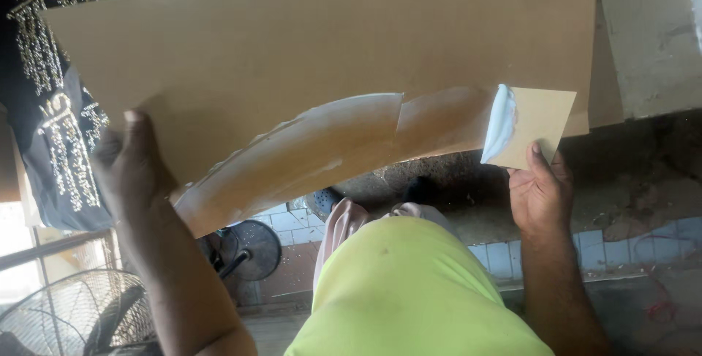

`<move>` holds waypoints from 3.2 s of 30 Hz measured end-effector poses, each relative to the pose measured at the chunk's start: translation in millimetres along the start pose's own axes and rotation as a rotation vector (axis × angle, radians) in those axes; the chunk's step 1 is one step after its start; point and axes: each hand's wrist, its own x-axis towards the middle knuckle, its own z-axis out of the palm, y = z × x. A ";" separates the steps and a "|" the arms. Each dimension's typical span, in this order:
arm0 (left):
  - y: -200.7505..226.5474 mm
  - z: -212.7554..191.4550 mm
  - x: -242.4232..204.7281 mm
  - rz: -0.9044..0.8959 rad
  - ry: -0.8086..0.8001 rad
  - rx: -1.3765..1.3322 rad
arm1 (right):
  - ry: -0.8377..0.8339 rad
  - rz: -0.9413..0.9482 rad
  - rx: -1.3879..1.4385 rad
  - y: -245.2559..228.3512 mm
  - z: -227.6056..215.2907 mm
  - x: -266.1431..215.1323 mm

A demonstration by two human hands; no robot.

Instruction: The person applies white glue to a rectangular piece of cardboard using a small block, then places a black fabric with gold lettering onto the glued surface and presses it down. The person repeats the glue application on another piece of cardboard.

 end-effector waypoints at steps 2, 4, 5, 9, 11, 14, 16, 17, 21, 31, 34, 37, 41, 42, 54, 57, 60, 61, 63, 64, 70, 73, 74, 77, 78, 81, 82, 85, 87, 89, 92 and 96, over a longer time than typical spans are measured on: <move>10.5 -9.5 -22.2 0.079 0.018 -0.233 | -0.045 -0.014 -0.008 -15.1 2.2 11.0; 3.4 -8.0 -42.3 0.124 0.054 -0.341 | -0.106 -0.048 -0.002 -23.3 5.1 18.6; -7.2 -1.2 -48.3 0.035 0.158 -0.255 | -0.113 -0.049 0.006 -25.5 6.9 20.9; -96.9 56.1 -105.4 -0.346 0.115 -0.275 | -0.116 -0.036 0.020 -31.1 8.9 27.1; -148.8 94.7 -143.6 -0.503 -0.067 -0.219 | -0.106 -0.038 0.007 -31.6 9.0 28.4; -208.3 155.8 -203.6 -0.789 -0.297 -0.143 | -0.085 -0.040 -0.032 -30.7 4.6 22.5; -224.0 179.5 -217.0 -0.989 -0.411 -0.262 | -0.071 -0.045 -0.040 -25.8 3.9 15.3; -224.5 187.1 -220.8 -1.065 -0.469 -0.299 | -0.062 -0.037 -0.046 -23.6 1.0 12.0; -197.6 186.1 -203.7 -1.107 -0.881 -0.199 | -0.001 0.004 -0.066 -1.2 -14.5 1.0; -158.5 166.1 -45.6 0.479 -0.812 0.857 | 0.206 -0.252 -1.094 90.1 -25.2 -8.9; -172.7 156.5 -13.9 0.606 -0.876 1.048 | 0.004 -0.630 -1.654 120.4 -13.0 -17.9; -187.0 147.6 -3.6 0.590 -0.948 1.048 | -0.092 -0.733 -1.837 161.3 10.8 -56.7; -207.2 140.8 0.2 0.596 -0.964 1.039 | -0.282 -0.698 -1.849 181.0 19.7 -109.5; -213.2 138.0 1.2 0.600 -0.963 1.028 | -0.204 -0.707 -1.888 174.9 13.5 -109.6; -240.1 138.3 4.7 0.679 -0.871 0.994 | -0.496 -0.596 -1.605 207.6 110.4 -88.3; -241.5 139.9 5.3 0.680 -0.883 0.985 | -0.504 -0.677 -1.508 200.8 102.8 -76.4; -241.7 137.4 7.0 0.675 -0.895 0.985 | -0.111 -0.619 -1.697 158.8 70.9 -10.4; -241.9 136.8 8.4 0.673 -0.891 0.979 | 0.019 -0.632 -1.812 144.1 64.9 12.6; -242.1 137.3 8.5 0.671 -0.889 0.972 | 0.130 -0.512 -1.718 143.2 73.5 31.8; -242.1 138.1 9.0 0.670 -0.890 0.971 | 0.180 -0.452 -1.666 143.8 82.1 33.0; -249.0 138.8 8.4 0.689 -0.894 1.019 | -0.581 -0.583 -1.558 200.7 146.3 -74.7; -248.9 139.4 13.7 0.703 -0.900 1.022 | -0.484 -0.593 -1.524 189.0 147.2 -68.2; -249.2 138.3 11.1 0.702 -0.908 1.020 | -0.428 -0.592 -1.579 184.8 145.7 -66.7; -241.1 138.4 12.5 0.721 -0.894 1.006 | -0.425 -0.599 -1.685 186.2 143.1 -62.9; -237.0 138.1 14.4 0.710 -0.893 1.016 | -0.546 -0.599 -1.685 192.8 142.0 -65.2; -229.3 136.7 12.1 0.664 -0.921 1.061 | -0.697 -0.541 -1.515 209.4 121.5 -96.5; -228.2 137.6 12.4 0.648 -0.936 1.091 | -0.712 -0.518 -1.434 213.0 109.7 -107.2; -226.5 139.5 12.6 0.716 -0.918 1.089 | -0.010 0.097 -0.959 208.1 61.6 -114.2; -224.1 141.0 3.0 0.770 -0.916 1.099 | 0.376 0.070 -0.456 200.3 30.6 -110.6; -221.2 148.5 -30.9 0.868 -0.921 1.082 | 0.289 -0.036 -0.122 184.5 -3.4 -117.3; -217.1 159.4 -109.7 0.824 -1.115 1.025 | 0.486 0.166 0.024 161.8 -67.0 -139.5; -202.7 184.0 -177.1 0.804 -1.331 0.805 | 0.517 0.225 -0.101 115.7 -160.2 -164.1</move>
